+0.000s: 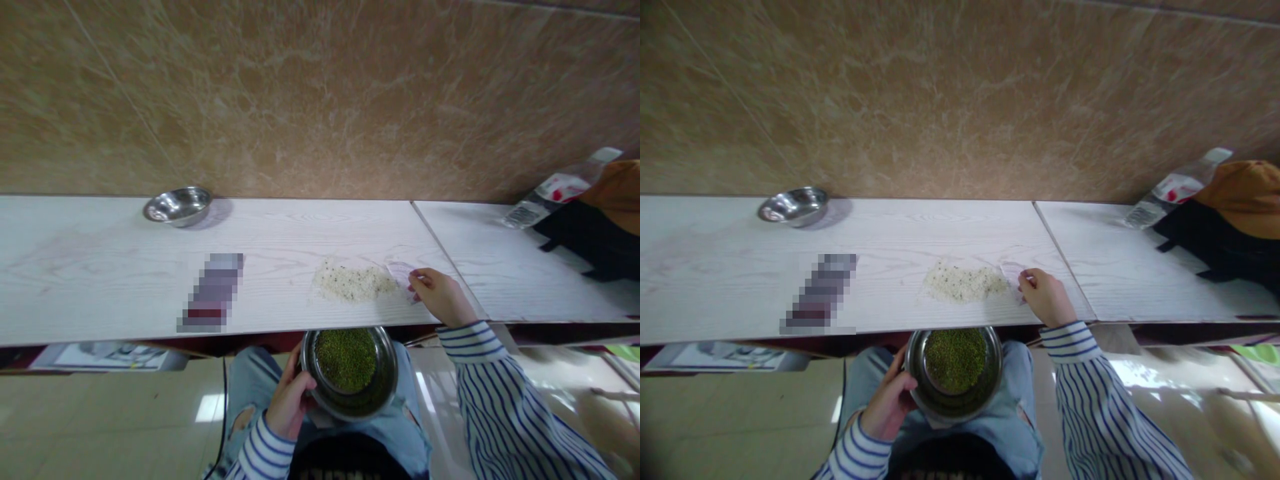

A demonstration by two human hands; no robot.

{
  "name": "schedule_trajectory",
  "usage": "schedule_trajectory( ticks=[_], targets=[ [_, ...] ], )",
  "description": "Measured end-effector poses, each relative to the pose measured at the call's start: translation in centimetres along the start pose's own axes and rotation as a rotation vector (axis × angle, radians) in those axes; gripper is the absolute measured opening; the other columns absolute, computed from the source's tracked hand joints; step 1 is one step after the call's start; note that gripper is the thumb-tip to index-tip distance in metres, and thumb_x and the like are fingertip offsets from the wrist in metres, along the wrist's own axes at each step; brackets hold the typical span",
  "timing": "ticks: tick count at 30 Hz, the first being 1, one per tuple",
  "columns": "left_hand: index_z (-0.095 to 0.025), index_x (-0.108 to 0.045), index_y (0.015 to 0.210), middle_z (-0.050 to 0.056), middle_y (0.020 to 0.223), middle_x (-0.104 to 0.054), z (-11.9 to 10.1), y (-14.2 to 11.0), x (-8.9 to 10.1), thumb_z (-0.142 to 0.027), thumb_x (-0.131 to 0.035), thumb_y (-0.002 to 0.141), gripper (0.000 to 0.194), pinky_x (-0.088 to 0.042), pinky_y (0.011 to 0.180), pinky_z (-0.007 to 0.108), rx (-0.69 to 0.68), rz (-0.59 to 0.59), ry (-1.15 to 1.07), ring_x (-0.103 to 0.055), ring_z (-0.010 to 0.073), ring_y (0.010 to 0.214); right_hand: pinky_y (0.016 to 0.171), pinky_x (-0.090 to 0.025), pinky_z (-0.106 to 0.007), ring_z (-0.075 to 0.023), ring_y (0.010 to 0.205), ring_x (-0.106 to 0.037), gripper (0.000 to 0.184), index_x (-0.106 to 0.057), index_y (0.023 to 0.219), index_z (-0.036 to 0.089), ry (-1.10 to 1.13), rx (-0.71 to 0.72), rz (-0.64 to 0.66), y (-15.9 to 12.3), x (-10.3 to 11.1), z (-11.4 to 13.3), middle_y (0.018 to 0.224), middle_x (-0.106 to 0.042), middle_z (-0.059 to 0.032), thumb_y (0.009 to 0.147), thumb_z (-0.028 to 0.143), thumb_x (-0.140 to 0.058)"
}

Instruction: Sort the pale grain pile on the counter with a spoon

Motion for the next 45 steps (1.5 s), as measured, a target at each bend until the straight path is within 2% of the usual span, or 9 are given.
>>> schedule_trajectory(
  ticks=[9,17,29,36,45],
  targets=[
    [-0.026,-0.04,0.13,0.0,0.073,-0.056,0.2,-0.4,-0.2,-0.011,-0.049,0.053,0.079,-0.039,0.044,0.028,0.001,0.019,0.068,-0.046,0.016,0.059,0.057,-0.046,-0.024,-0.0133,0.054,-0.063,0.02,-0.058,0.086,0.018,0.066,0.019,0.041,-0.9,-1.4,1.9,0.069,-0.069,-0.0027,0.081,0.034,-0.047],
    [-0.025,-0.041,0.128,0.0,0.074,-0.055,0.6,-0.5,0.1,-0.01,-0.05,0.053,0.077,-0.039,0.046,0.027,0.002,0.019,0.046,-0.046,0.0151,0.059,0.057,-0.046,-0.023,-0.013,0.055,-0.063,0.018,-0.057,0.084,0.019,0.082,0.06,0.034,-1.4,-2.1,3.7,0.067,-0.068,-0.0014,0.081,0.033,-0.047],
    [-0.026,-0.041,0.128,0.002,0.088,-0.059,0.6,-0.7,0.7,-0.011,-0.051,0.053,0.077,-0.041,0.046,0.027,0.006,-0.001,0.029,-0.049,0.0152,0.061,0.058,-0.045,-0.023,-0.0136,0.058,-0.063,0.017,-0.058,0.089,0.019,0.042,0.103,0.028,-1.6,-3.1,5.0,0.067,-0.067,-0.0009,0.081,0.03,-0.047],
    [-0.028,-0.037,0.132,0.003,0.097,-0.058,0.4,-1.2,0.8,-0.01,-0.05,0.055,0.08,-0.042,0.049,0.028,0.011,0.002,0.015,-0.05,0.0154,0.064,0.059,-0.044,-0.023,-0.0134,0.059,-0.063,0.018,-0.059,0.09,0.019,-0.009,0.105,0.044,-2.0,-3.3,6.5,0.071,-0.068,-0.0021,0.082,0.03,-0.047],
    [-0.029,-0.039,0.128,0.001,0.09,-0.055,0.3,-1.1,1.3,-0.013,-0.05,0.055,0.076,-0.039,0.046,0.027,-0.002,0.009,0.023,-0.049,0.0159,0.063,0.06,-0.044,-0.023,-0.0134,0.062,-0.063,0.021,-0.06,0.093,0.02,-0.046,0.154,0.047,-2.2,-3.9,7.8,0.076,-0.069,-0.0036,0.083,0.031,-0.046]
  ],
)
Point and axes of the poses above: each hand's wrist, its own y-axis towards the middle knuckle, its own x-axis out of the back of the hand, z = x × y, the point moved 6 cm from there along y, towards the middle knuckle
